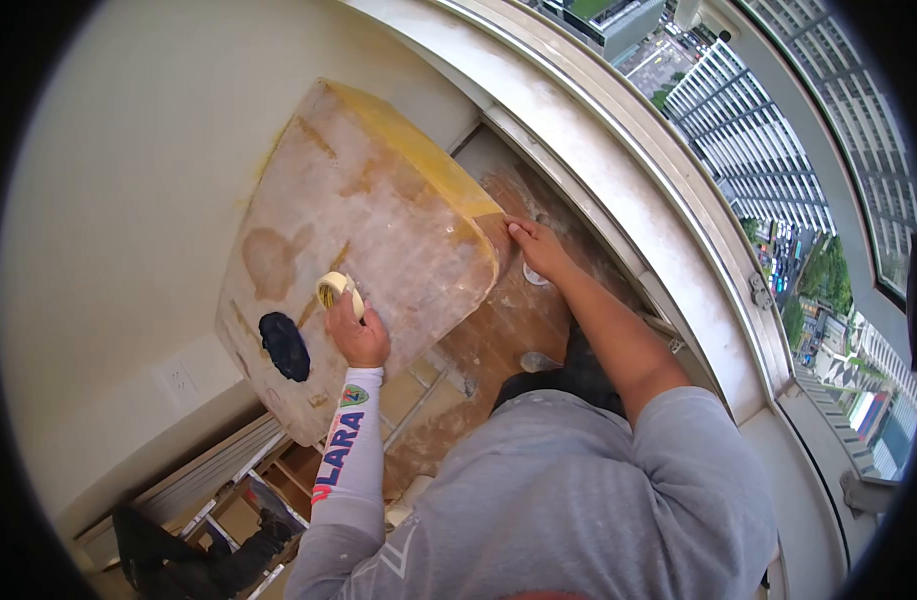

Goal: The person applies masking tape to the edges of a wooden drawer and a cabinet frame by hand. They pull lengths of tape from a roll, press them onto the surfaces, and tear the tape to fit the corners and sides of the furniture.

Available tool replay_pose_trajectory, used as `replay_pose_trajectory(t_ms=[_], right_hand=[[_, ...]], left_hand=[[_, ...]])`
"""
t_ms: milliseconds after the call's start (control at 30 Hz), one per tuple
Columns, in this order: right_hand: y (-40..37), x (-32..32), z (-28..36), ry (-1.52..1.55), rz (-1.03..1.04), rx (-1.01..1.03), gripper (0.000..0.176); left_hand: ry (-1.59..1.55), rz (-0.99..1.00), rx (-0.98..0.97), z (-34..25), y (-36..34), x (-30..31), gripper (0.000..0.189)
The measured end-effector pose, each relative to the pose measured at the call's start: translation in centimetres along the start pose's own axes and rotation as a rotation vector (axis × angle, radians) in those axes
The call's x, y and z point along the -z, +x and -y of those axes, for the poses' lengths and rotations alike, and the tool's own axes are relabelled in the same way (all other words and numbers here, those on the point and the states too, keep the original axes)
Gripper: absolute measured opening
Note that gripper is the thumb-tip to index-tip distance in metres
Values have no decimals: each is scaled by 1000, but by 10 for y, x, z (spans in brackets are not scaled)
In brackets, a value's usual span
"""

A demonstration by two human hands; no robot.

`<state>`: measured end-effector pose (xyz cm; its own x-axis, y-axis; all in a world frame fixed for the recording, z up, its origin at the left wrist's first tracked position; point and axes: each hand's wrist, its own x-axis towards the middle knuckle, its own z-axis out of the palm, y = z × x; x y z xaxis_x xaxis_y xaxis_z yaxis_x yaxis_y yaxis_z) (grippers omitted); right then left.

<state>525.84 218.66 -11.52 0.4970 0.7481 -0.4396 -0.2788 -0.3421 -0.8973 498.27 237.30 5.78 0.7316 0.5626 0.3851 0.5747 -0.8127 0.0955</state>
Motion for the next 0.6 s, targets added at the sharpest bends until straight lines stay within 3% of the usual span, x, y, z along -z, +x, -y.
replay_pose_trajectory(t_ms=[167, 233, 300, 333, 367, 400, 433, 467, 533, 600], right_hand=[[-2, -20, 36, 113, 9, 111, 61], [-17, -21, 76, 90, 24, 25, 64], [-3, -26, 52, 95, -70, 13, 64], [-17, -30, 87, 401, 17, -162, 61], [-30, -31, 109, 47, -99, 74, 55], [-9, -21, 85, -86, -33, 160, 55], [22, -3, 45, -292, -106, 315, 56], [-5, -21, 99, 147, -147, 61, 54], [-22, -45, 137, -355, -357, 495, 54], [-42, -79, 171, -584, -257, 783, 60]], left_hand=[[14, 0, 52, -2, 2, 0, 46], [42, 16, 96, -1, -1, -1, 47], [-40, 106, 200, -7, 5, 7, 46], [-142, 192, 243, -5, 13, 10, 45], [-125, 7, 212, -13, 10, 11, 43], [-116, 100, 293, -17, 11, 19, 46], [20, 107, 195, -11, 1, 8, 48], [-45, 176, 257, -20, -1, 14, 49], [-173, 122, 213, -44, -26, 29, 52], [-181, -9, 158, -78, -69, 58, 53]])
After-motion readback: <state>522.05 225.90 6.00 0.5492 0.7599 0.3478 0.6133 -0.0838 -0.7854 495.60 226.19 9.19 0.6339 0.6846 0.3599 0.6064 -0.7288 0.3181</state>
